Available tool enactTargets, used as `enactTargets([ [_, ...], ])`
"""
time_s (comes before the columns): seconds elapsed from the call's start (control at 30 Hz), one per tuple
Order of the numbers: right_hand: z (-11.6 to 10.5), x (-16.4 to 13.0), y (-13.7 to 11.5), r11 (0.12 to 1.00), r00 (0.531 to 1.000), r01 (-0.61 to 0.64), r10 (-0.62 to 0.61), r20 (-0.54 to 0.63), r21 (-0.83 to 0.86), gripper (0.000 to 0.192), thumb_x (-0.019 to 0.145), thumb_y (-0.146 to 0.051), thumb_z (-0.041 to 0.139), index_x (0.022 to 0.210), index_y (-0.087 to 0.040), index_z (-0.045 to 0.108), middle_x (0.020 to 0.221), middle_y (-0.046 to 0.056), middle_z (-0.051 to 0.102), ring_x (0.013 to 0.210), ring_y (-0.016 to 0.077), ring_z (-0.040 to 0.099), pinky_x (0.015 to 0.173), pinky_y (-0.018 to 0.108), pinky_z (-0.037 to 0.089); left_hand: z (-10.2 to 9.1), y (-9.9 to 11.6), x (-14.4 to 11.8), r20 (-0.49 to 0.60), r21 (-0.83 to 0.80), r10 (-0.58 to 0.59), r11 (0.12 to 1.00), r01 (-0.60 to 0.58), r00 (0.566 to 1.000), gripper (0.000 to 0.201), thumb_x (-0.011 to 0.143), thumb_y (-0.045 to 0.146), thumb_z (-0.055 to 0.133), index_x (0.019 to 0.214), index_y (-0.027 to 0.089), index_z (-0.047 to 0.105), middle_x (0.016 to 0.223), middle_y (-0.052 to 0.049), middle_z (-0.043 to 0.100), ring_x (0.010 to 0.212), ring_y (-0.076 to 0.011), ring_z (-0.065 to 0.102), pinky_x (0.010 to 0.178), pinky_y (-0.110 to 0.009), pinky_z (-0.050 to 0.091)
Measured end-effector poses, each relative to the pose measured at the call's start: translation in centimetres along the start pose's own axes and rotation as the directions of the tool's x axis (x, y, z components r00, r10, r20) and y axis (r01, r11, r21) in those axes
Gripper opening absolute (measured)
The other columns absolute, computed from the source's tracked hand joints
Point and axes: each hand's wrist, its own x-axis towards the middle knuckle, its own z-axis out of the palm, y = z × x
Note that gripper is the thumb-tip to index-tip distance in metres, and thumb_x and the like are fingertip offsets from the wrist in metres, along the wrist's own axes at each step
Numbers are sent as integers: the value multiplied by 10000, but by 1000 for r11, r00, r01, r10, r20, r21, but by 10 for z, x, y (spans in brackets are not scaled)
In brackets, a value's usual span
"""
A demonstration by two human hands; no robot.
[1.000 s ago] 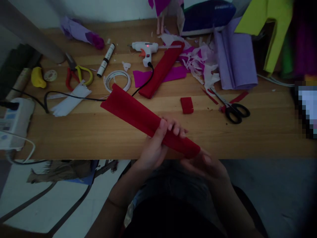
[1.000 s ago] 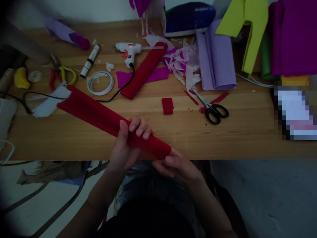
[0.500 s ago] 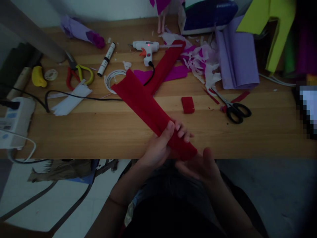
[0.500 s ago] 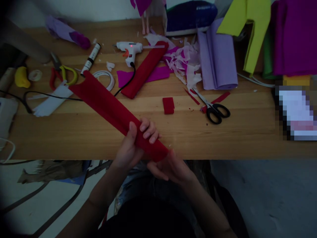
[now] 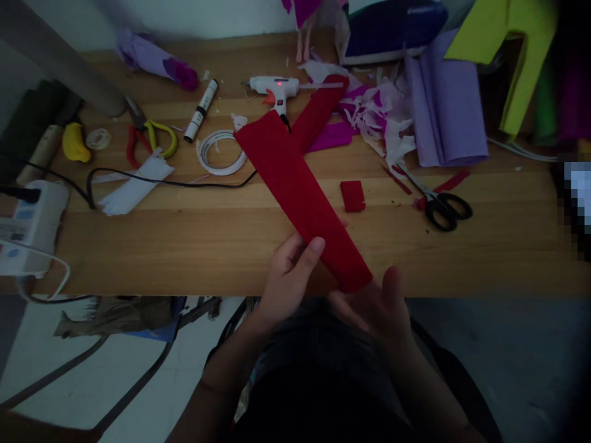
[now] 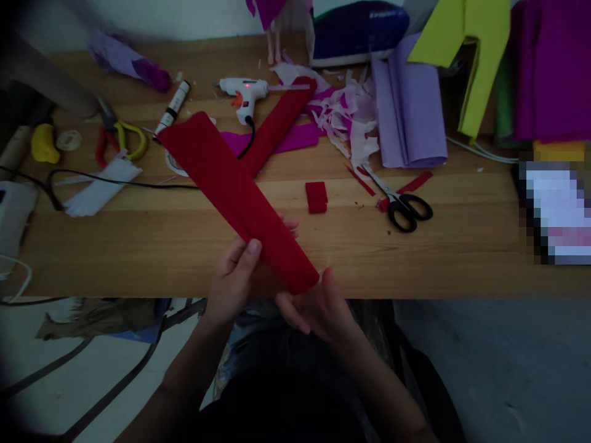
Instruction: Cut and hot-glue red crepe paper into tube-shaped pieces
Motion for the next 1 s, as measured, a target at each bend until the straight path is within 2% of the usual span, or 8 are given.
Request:
enactTargets([
  [0.13,-2,-2,1,997,999,-34,32,-33,-64,730,801,-800,330,1181,-238,598,452,-74,340,358,79,178,420,250,217,-4,1,-7,-87,122,-59,990,70,994,242,862,388,634,956,182,720,983,-72,736,951,-205,661,888,-322,502],
  [0.2,-2,-2,2,994,997,-52,46,-63,-101,759,778,-823,318,1176,-237,590,444,-79,319,355,84,172,417,258,215,-7,0,-8,-110,129,-60,989,74,992,247,856,399,639,929,180,725,957,-70,735,943,-203,657,883,-322,499],
  [0.33,3,-1,1,989,998,-46,38,-59,-141,792,759,-842,316,1155,-218,599,422,-87,281,353,89,167,406,260,188,-12,-6,-9,-116,58,-62,996,69,991,277,841,454,645,858,191,730,895,-52,730,918,-200,658,894,-329,490],
  [0.5,4,1,2,989,997,71,-69,18,-133,678,827,-772,343,1095,-220,631,447,-83,298,363,75,157,402,249,149,-16,-8,-10,-103,-51,-91,995,86,990,327,852,491,618,815,184,724,769,-44,705,812,-198,664,807,-332,516],
  [0.67,2,2,4,986,993,110,-104,62,-122,659,847,-754,334,1099,-214,615,483,-74,339,361,65,164,385,245,129,-17,-6,-9,-127,-117,-110,988,95,986,392,853,549,584,827,182,720,742,-50,699,841,-230,671,801,-352,523],
  [0.77,1,1,4,988,993,92,-82,80,-123,671,849,-752,335,1127,-205,606,464,-79,308,369,70,170,380,237,138,-20,-5,-9,-156,-36,-69,997,65,985,368,872,509,580,770,181,713,705,-33,679,763,-193,652,761,-314,512],
  [0.87,0,1,4,989,995,81,-73,75,-123,686,849,-754,330,1153,-198,595,466,-79,313,367,76,171,372,233,132,-21,-3,-8,-203,82,27,997,-11,979,279,874,426,615,760,190,712,724,-8,673,714,-147,625,712,-260,503],
  [1.0,-1,2,6,986,992,107,-98,79,-125,657,856,-746,335,1130,-204,584,466,-82,300,368,77,176,376,231,132,-19,0,-8,-230,136,88,989,-57,969,203,853,378,653,798,203,740,730,3,683,712,-126,624,720,-237,514],
])
